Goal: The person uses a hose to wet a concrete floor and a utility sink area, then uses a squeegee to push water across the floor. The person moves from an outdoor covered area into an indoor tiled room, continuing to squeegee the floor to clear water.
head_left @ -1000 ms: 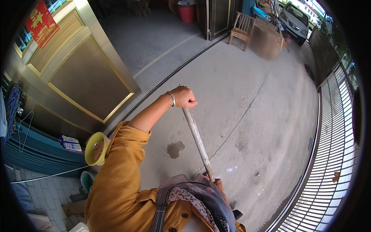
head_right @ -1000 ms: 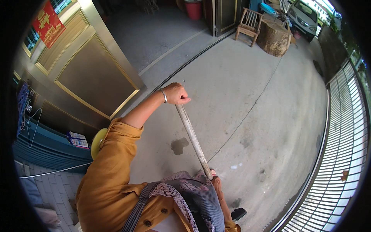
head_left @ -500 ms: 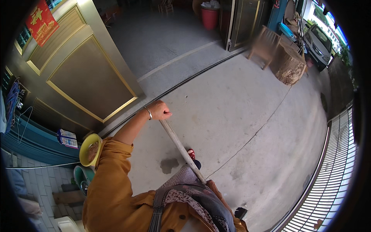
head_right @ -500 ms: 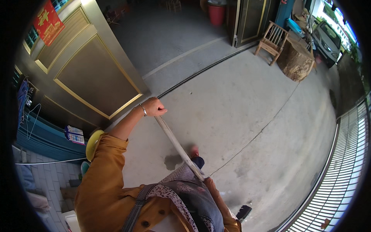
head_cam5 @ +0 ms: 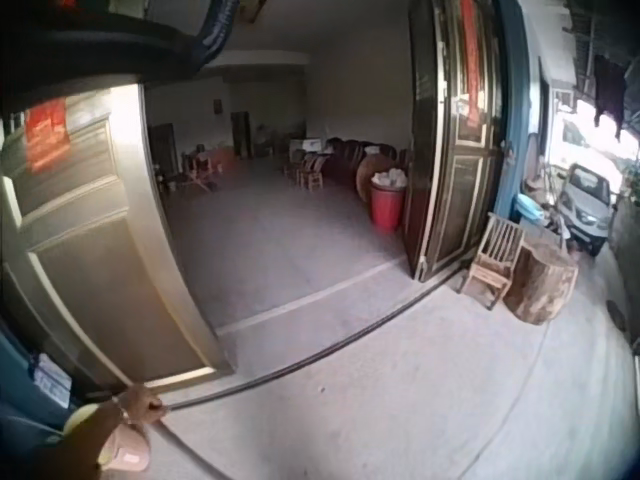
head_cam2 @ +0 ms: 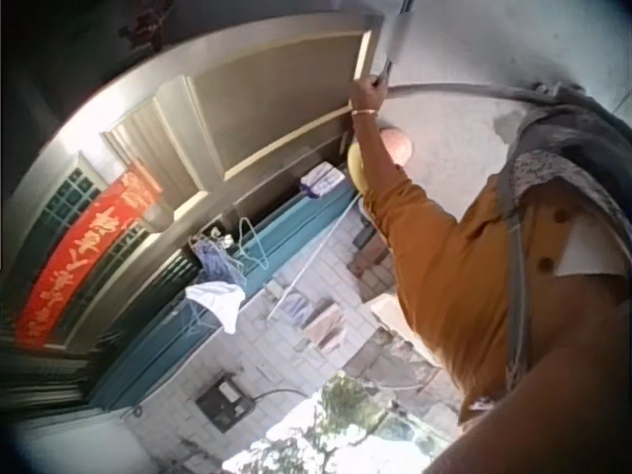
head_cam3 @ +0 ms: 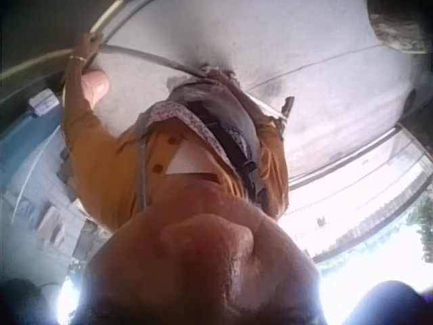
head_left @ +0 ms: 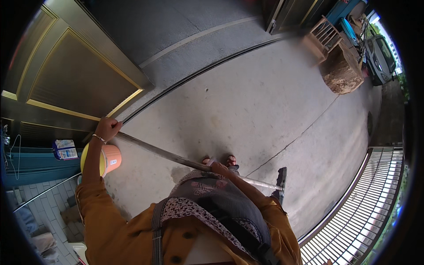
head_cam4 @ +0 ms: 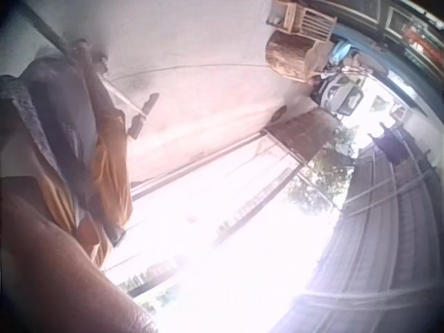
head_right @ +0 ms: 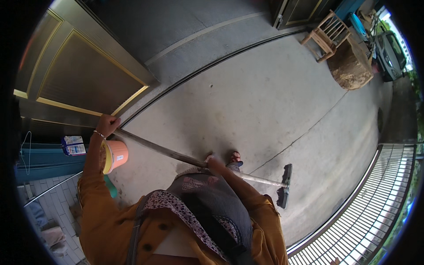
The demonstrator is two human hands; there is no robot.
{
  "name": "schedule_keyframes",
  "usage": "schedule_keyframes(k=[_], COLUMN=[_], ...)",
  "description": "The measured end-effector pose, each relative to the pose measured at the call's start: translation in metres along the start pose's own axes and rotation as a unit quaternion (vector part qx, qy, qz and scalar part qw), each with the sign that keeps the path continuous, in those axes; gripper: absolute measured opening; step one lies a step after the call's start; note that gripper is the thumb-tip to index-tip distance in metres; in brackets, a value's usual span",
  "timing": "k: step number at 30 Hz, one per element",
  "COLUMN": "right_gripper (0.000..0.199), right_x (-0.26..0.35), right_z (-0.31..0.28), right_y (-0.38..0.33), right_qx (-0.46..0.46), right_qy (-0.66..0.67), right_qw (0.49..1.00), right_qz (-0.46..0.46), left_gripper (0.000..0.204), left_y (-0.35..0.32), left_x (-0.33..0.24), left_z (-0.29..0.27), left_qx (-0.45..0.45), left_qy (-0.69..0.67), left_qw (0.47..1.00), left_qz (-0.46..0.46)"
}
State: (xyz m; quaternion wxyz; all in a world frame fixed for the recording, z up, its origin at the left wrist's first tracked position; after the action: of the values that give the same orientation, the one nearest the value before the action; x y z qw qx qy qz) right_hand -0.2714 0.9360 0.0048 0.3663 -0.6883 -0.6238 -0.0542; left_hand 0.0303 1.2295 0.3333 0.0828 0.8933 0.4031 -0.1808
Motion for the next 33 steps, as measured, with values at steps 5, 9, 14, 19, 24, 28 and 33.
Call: schedule_keyframes(k=[5,9,14,19,24,28,33], right_gripper=[0.016,0.023,0.028,0.035,0.022,0.013,0.011], right_x=[-0.004,-0.005,-0.017,-0.017,-0.006,-0.004,-0.016], right_z=[-0.068,-0.149,-0.248,-0.286,-0.277,-0.261,-0.247], right_y=[0.079,0.13,0.176,0.226,0.273,0.305,0.349], right_qx=[0.105,0.178,0.194,0.205,0.127,0.111,0.091], right_qy=[-0.065,-0.116,-0.208,-0.277,-0.267,-0.266,-0.31], right_qw=[0.989,0.967,0.925,0.866,0.845,0.819,0.816], right_qz=[-0.082,-0.142,-0.252,-0.363,-0.444,-0.497,-0.478], left_gripper=[0.034,0.044,0.037,0.029,0.027,0.027,0.028], left_y=[-0.064,-0.119,-0.157,-0.109,-0.144,-0.12,-0.078], left_x=[0.014,-0.023,-0.15,-0.269,-0.314,-0.34,-0.323], left_z=[0.002,0.028,0.079,0.111,0.175,0.197,0.199], left_qx=[-0.029,-0.03,0.008,0.118,0.1,0.099,0.094], left_qy=[0.004,0.044,-0.15,-0.104,-0.096,-0.134,-0.162], left_qw=[0.989,0.979,0.875,0.872,0.826,0.781,0.774], left_qz=[-0.142,-0.199,-0.46,-0.463,-0.546,-0.601,-0.604])
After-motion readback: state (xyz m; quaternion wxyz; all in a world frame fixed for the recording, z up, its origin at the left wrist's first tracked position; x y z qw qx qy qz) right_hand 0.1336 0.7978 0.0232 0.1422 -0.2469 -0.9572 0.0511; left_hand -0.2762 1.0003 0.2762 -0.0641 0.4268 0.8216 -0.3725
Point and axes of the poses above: each hand's wrist, its own y-axis towards the middle knuckle, its own z-axis out of the palm, x = y × z, the point moved 1 cm from there along y, towards the middle knuckle, and after that the axes turned 7 degrees about z, right-handed, at the moved point
